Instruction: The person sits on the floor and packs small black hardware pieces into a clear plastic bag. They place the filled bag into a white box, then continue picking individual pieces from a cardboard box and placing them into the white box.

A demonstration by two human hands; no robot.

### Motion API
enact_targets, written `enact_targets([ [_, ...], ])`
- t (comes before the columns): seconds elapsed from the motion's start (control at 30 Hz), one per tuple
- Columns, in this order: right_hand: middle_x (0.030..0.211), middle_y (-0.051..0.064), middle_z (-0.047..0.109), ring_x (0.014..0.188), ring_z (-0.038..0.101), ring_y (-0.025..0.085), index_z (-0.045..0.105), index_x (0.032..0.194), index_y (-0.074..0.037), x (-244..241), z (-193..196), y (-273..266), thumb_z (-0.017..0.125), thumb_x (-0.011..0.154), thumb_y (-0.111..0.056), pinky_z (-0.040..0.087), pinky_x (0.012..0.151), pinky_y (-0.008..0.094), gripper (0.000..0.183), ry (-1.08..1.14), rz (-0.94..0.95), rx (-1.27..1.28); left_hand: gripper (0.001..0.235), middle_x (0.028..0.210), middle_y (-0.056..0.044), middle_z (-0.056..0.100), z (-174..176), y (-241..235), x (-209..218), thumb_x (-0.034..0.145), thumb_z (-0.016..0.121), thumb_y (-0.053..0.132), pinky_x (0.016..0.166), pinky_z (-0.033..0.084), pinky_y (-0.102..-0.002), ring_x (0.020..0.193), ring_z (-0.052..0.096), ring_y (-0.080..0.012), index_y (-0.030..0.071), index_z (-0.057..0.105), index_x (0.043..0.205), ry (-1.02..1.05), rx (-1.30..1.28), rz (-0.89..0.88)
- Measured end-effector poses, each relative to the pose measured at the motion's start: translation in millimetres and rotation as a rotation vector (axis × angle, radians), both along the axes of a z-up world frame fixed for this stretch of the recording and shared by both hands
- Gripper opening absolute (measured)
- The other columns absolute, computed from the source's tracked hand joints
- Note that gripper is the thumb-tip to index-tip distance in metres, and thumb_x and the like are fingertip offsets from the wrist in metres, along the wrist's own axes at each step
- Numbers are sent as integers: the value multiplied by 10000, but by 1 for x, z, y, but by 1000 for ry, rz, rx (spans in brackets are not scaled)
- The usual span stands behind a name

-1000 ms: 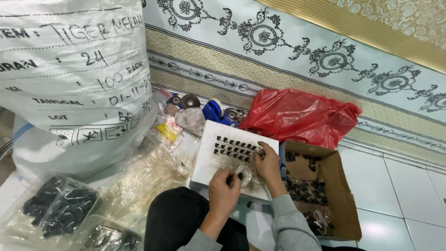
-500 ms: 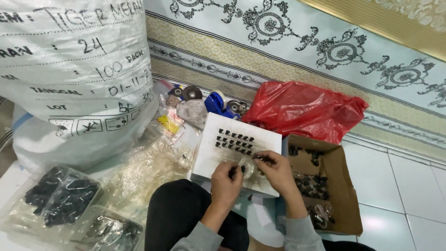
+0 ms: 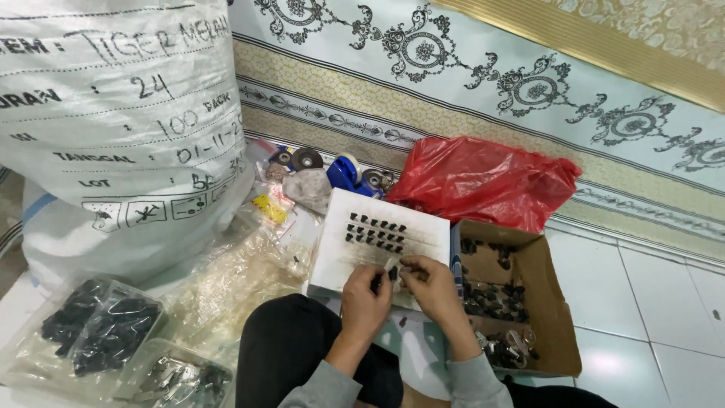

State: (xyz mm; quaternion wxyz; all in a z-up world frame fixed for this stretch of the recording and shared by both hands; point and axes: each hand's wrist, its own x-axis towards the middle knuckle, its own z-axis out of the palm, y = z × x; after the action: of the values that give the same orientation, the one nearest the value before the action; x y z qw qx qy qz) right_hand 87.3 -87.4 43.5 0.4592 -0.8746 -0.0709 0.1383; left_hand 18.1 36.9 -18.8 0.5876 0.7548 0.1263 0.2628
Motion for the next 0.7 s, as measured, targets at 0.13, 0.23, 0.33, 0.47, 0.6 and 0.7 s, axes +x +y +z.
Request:
enact_targets([
  [0.13, 1112, 68, 691, 897, 654, 181, 720, 1240, -135, 11, -28, -14, 818, 813, -242, 544, 809, 312, 451, -228, -78, -115, 138, 902, -91, 698, 1, 0, -2, 897, 619, 122, 788, 532, -352, 874, 686, -246, 77, 736, 954, 21, -25, -28],
  [0.23, 1079, 49, 746, 930, 680, 154, 739, 1279, -138, 10, -23, -8, 748, 870, -200, 542, 865, 274, 414, 24, -3, -43, 210, 969, -95, 654, -8, -1, 0, 924, 631, 159, 774, 550, -353, 876, 691, -259, 86, 749, 1081, -15, -29, -28],
  [0.33, 842, 44, 734, 741, 634, 136, 786, 1029, -78, 10, -38, -10, 726, 825, -78, 510, 680, 265, 213, -83, -53, 9, 410, 1131, -116, 625, -18, -1, 0, 898, 667, 291, 849, 536, -405, 1001, 648, -282, 93, 645, 1257, 203, -16, -15],
  [0.47, 778, 13, 680, 669, 572, 109, 784, 1016, -83, 7, -47, -13, 686, 797, -67, 466, 630, 257, 240, -149, -97, 57, 199, 893, -113, 709, -14, 3, 0, 846, 610, 78, 760, 543, -385, 842, 684, -273, 57, 740, 996, 130, -38, -26],
  [0.6, 1014, 71, 761, 930, 671, 165, 770, 1137, -52, 15, -39, -18, 732, 860, -162, 540, 858, 299, 300, -63, -93, 180, 187, 862, -76, 700, -2, 5, -2, 845, 612, 121, 708, 541, -371, 778, 677, -239, 92, 742, 976, 139, -43, 36],
  [0.7, 1200, 86, 753, 1061, 678, 198, 743, 1184, -59, 29, -41, -18, 646, 849, -147, 541, 932, 330, 360, -85, -157, 160, 182, 879, -82, 704, -1, 5, -2, 843, 595, 118, 713, 552, -379, 789, 685, -254, 94, 736, 955, 152, -43, 61],
])
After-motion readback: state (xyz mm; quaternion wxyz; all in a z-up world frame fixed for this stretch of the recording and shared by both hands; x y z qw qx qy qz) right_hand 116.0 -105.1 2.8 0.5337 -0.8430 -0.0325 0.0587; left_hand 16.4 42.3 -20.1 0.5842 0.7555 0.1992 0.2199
